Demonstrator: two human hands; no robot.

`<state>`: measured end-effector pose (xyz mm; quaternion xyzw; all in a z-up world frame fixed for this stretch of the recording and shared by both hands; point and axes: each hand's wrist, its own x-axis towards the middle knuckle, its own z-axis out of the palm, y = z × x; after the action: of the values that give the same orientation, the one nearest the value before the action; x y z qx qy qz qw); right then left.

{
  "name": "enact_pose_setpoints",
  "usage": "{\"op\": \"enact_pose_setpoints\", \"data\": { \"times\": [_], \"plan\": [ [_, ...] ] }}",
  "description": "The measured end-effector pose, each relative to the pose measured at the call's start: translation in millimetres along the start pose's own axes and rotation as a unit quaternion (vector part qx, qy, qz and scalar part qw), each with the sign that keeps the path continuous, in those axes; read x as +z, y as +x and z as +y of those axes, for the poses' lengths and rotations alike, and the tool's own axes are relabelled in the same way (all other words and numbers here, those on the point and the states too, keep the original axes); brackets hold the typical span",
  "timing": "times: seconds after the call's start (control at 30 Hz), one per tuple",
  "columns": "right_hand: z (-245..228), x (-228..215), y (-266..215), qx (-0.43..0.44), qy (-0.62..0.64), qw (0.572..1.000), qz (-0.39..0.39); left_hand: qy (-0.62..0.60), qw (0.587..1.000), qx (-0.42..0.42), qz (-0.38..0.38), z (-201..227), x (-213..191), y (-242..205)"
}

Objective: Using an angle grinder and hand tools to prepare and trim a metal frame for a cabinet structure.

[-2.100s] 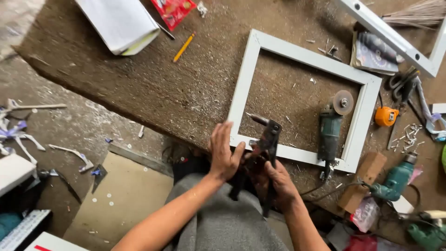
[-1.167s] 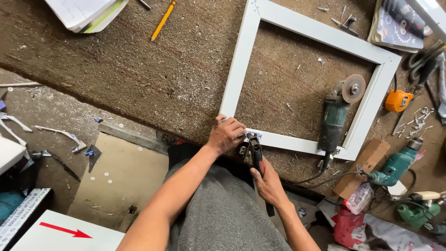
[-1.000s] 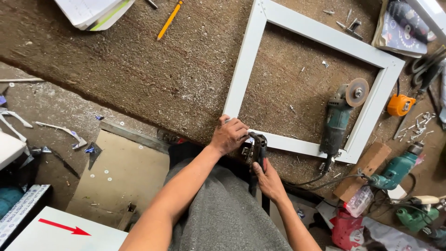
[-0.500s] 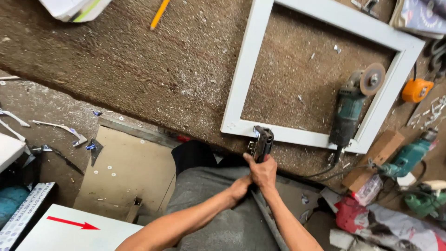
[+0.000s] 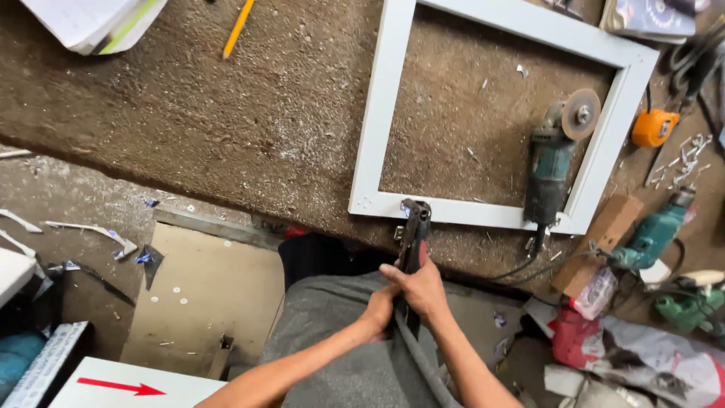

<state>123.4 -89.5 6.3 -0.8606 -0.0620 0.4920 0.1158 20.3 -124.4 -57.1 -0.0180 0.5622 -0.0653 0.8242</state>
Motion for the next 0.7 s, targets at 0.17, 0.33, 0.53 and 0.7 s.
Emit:
{"op": "enact_pose_setpoints", "data": {
  "times": [0.17,0.33,0.53,0.7],
  "plan": [
    [30.0,5.5,34.1,-0.053,-0.103,0.989,0.087,-0.058,0.998,0.022,-0.013,-28.2,7.1,27.5],
    [-31.2,-72.1,-21.1,0.008,-0.018,0.997,-0.072,-0.028,0.996,0.086,-0.023,-36.8,0.1,34.9],
    [41.9,6.4,27.5,-0.021,0.135,0.99,-0.045,-0.075,0.997,-0.015,0.027,-20.6,2.5,21.4],
    [53.9,22.5,65.2,-0.048,0.028,0.994,0.099,0.074,0.994,0.075,0.031,-44.2,-17.7,70.3]
  ]
}}
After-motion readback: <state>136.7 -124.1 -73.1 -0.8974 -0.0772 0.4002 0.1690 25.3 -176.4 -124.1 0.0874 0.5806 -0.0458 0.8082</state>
